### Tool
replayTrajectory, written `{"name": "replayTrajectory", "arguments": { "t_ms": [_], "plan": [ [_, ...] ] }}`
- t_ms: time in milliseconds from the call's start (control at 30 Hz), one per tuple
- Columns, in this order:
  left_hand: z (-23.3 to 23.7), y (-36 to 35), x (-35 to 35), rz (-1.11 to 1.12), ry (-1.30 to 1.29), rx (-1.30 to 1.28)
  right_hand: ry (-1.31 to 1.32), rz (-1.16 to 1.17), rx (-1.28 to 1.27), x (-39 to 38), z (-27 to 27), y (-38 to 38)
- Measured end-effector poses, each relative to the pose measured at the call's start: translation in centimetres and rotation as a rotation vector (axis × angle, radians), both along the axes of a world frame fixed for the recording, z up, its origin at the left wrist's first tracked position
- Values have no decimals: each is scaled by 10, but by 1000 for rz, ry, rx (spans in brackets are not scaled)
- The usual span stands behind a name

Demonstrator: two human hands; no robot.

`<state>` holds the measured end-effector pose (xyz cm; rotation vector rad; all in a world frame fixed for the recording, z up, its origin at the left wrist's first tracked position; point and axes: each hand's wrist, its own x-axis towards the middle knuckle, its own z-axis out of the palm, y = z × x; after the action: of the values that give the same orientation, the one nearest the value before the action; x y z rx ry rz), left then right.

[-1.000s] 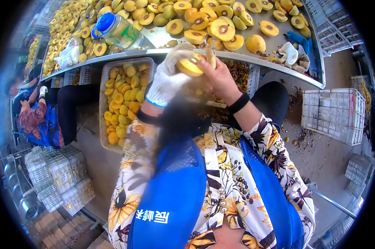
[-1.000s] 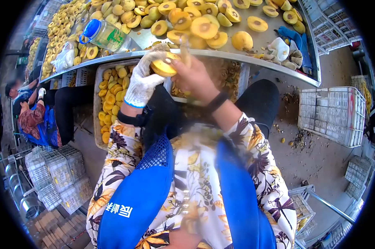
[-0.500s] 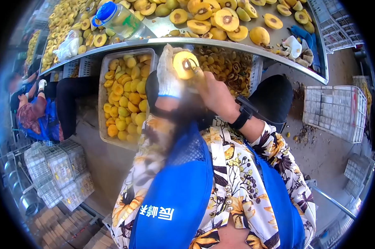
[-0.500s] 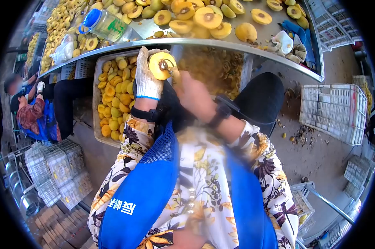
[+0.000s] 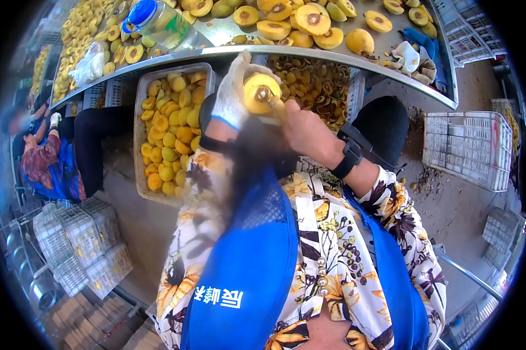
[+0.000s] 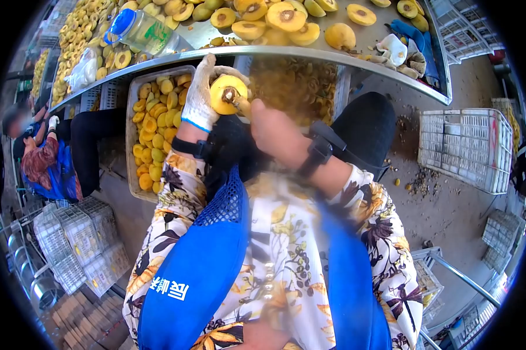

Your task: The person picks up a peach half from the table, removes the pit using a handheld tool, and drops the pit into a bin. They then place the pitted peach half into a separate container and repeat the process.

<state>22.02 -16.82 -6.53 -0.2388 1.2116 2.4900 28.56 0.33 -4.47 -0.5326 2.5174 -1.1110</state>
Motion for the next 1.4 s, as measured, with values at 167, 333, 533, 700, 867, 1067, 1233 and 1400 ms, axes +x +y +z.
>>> {"name": "replayTrajectory", "arguments": {
  "t_ms": [167,333,533,700,867,1067,1233,1400],
  "plan": [
    [-1,-12,-16,-284,-109,-184,-77,26,-12,-7,0,0],
    [-4,14,-9,181,-118,-63,19,-200,-62,-3,-4,-13],
    [1,41,13,528,141,-268,-4,-197,-35,-1,-1,-8],
    [-3,19,1,169,-18,-33,60,-20,89,-10,-6,5],
    [0,-2,-9,-212,-142,-44,107,163,111,-18,-9,16],
    [10,-1,-8,-83,-133,-30,-37,-130,-175,-13,-15,3],
    [-3,43,24,484,94,-165,-391,-343,-325,-2,-17,-17],
    [-15,36,14,242,-340,230,-264,-299,-228,4,-23,-23]
  ]
}}
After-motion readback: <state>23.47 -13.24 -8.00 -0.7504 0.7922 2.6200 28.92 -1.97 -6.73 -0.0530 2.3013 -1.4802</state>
